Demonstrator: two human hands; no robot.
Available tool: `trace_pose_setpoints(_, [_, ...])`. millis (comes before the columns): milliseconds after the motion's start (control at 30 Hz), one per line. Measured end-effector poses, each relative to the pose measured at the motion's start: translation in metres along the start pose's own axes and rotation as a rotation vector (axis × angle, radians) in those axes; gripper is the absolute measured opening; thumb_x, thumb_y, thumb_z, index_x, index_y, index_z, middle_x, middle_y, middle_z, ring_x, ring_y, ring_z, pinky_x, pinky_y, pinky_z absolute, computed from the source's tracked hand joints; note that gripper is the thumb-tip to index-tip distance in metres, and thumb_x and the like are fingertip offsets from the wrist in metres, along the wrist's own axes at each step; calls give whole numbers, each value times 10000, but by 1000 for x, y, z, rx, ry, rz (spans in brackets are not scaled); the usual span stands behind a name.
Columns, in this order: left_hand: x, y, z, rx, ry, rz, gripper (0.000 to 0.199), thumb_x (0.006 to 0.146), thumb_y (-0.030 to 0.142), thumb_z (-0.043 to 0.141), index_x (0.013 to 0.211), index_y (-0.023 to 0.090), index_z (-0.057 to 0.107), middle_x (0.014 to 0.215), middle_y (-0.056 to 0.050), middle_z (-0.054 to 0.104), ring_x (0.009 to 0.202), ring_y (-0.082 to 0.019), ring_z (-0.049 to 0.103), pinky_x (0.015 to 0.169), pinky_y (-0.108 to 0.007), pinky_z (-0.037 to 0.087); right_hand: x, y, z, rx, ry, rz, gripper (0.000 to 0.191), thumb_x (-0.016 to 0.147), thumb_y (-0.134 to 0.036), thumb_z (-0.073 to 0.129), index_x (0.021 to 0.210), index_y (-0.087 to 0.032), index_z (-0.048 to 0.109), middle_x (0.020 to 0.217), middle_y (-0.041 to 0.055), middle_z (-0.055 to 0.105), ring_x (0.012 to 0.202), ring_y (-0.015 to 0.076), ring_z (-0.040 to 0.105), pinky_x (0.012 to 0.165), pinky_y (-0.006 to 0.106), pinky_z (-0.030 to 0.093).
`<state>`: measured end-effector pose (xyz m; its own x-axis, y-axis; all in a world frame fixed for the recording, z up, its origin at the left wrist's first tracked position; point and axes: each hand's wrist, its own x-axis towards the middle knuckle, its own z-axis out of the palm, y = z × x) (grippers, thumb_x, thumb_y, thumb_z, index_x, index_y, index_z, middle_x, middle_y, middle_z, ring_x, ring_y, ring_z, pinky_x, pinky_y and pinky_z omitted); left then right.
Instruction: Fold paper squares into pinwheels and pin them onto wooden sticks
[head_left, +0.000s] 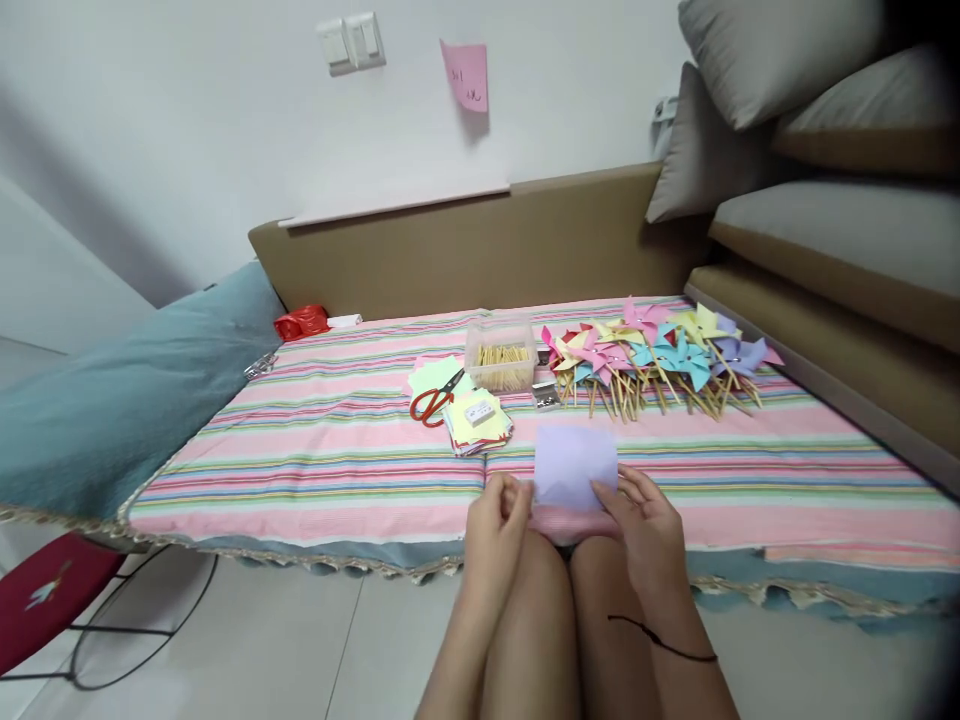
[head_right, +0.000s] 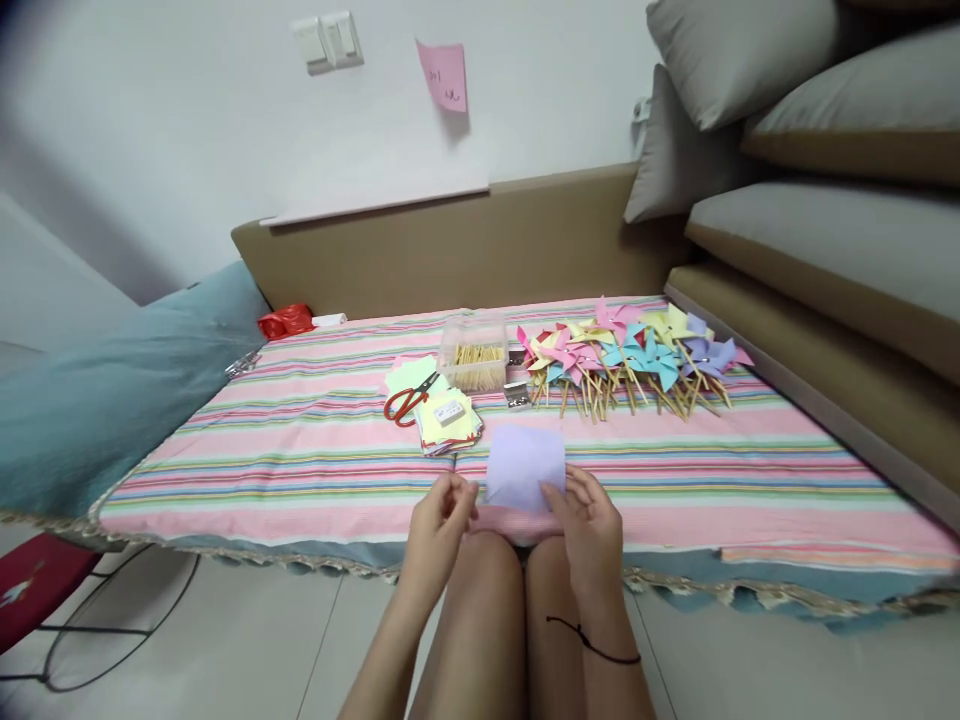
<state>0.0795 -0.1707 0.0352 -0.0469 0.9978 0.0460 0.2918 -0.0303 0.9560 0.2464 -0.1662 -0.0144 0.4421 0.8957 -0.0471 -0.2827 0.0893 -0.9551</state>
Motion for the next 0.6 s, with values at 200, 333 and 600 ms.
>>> trace_pose_setpoints(200, [-50,24,14,-758,-246,-324,716,827,748,372,895,109,687,861,-152,739,742,-229,678,704,-327,496,-50,-38,-31,-154,-136,-419,71,773,-201,726,834,-235,737,857,35,727,863,223,667,792,374,540])
trace_pose_setpoints(333, [-64,37,1,-963,-365,-364,861,818,793,277,1039,80,706,938,-178,740,855,-278,690,764,-354,503,-65,-56,-49,-308,-339,-740,257,843,-70,587,863,-274,744,979,56,705,1085,264,590,903,454,483])
trace_pose_setpoints(600, [-83,52,-23,-586,-381,-278,290,754,346,756,964,148,740,878,-60,743,764,-161,645,718,-240,466,-73,-67,-54,-411,-427,-792,317,864,-74,565,850,-319,765,1273,44,595,1249,283,492,1004,513,432])
